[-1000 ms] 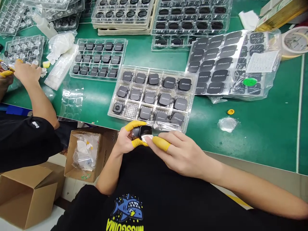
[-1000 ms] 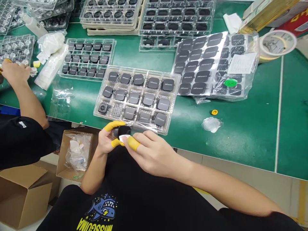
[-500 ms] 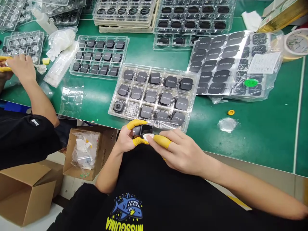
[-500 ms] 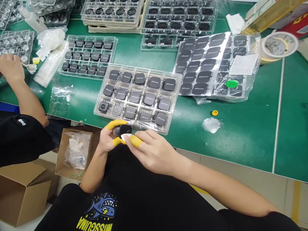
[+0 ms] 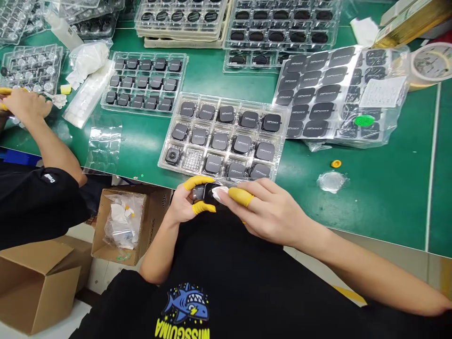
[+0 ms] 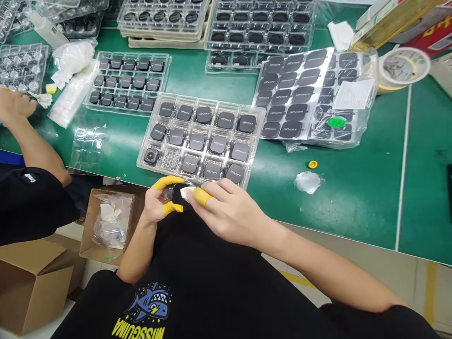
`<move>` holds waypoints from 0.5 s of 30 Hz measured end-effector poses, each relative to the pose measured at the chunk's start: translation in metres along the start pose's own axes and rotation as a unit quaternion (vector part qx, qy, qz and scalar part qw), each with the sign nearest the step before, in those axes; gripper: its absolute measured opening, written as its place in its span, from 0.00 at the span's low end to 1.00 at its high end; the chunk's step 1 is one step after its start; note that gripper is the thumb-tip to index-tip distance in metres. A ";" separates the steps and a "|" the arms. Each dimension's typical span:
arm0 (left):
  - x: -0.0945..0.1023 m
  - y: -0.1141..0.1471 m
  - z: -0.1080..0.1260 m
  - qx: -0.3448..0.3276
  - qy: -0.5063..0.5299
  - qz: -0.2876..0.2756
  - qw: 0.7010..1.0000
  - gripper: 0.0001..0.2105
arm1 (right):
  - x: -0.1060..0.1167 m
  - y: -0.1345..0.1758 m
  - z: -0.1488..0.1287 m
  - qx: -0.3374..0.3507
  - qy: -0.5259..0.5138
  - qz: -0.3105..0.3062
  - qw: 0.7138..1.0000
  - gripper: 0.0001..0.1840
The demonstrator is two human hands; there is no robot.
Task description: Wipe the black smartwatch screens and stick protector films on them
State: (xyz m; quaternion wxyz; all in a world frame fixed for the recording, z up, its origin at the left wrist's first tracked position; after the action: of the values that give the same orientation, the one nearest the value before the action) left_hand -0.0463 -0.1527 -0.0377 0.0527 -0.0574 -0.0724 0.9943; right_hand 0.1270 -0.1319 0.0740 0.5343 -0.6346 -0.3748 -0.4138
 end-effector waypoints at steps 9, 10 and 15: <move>-0.008 0.001 -0.008 0.008 0.010 -0.037 0.999 0.35 | -0.007 -0.013 -0.003 0.005 0.001 -0.001 1.000 0.16; -0.008 0.001 -0.007 0.000 0.009 -0.035 0.999 0.35 | -0.007 -0.013 -0.001 -0.005 0.017 0.002 1.000 0.17; 0.005 0.001 0.003 -0.044 0.011 0.022 0.999 0.32 | -0.008 -0.005 0.002 -0.038 0.034 -0.018 0.999 0.16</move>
State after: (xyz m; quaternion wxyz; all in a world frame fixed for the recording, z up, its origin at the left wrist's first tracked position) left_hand -0.0521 -0.1538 -0.0355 0.0287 -0.0718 -0.1146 0.9904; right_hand 0.1197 -0.1294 0.0682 0.5146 -0.6333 -0.3523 -0.4583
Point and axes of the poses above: each hand's wrist, its own y-axis away from the middle knuckle, its own x-axis out of the back of the hand, z = x × y, the point moved 8 cm from there along -y, towards the middle knuckle, and after that the axes turned 11 degrees about -z, right-handed, at the moved point
